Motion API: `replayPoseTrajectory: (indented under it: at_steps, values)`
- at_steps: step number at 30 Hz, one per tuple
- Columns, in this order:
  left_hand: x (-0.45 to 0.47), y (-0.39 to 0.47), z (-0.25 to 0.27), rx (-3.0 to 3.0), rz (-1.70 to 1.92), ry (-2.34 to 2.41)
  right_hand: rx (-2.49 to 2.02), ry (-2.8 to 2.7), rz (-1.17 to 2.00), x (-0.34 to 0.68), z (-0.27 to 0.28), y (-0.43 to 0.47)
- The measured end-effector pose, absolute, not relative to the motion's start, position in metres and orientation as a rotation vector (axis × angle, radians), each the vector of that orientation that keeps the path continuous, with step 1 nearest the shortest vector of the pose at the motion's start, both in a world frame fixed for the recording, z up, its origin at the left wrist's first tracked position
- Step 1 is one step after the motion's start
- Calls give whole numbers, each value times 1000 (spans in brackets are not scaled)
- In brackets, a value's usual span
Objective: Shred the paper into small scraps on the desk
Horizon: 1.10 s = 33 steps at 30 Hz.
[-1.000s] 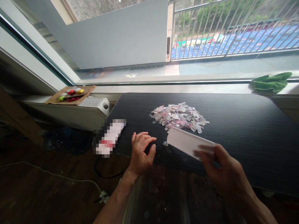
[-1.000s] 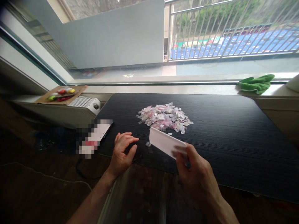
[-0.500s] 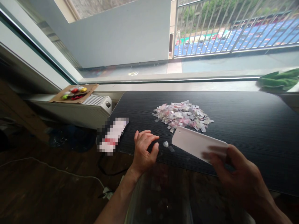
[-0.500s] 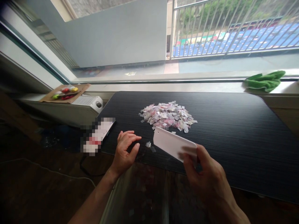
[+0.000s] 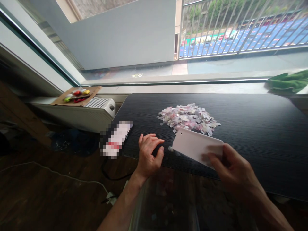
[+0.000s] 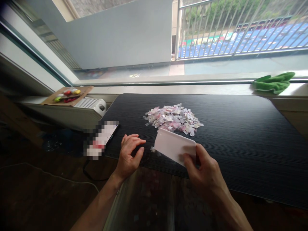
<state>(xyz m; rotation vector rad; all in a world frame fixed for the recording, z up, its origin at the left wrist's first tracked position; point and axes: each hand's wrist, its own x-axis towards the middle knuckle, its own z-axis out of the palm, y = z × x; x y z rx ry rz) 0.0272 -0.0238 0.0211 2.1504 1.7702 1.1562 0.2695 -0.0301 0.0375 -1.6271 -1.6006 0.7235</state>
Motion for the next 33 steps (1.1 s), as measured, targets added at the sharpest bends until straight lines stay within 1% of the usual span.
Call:
replayPoseTrajectory:
  at_steps: [3, 9, 14, 18, 22, 26, 33]
  values:
    - [27, -24, 21, 2136, 1147, 1777, -1555, -1607, 801, 267, 37, -30]
    - [27, -24, 21, 2126, 1123, 1785, -1581, -1586, 721, 272, 40, -34]
    - [27, -24, 21, 2144, 1130, 1784, -1552, -1709, 751, 272, 44, -37]
    - [27, -24, 21, 2153, 1135, 1773, -1589, -1666, 680, 269, 49, -38]
    - [27, -24, 21, 2152, 1135, 1776, -1576, -1699, 707, 269, 49, -38]
    - [27, -24, 21, 2153, 1146, 1770, -1613, -1663, 631, 269, 46, -37]
    - [27, -24, 21, 2143, 1164, 1762, -1615, -1671, 678, 265, 44, -35]
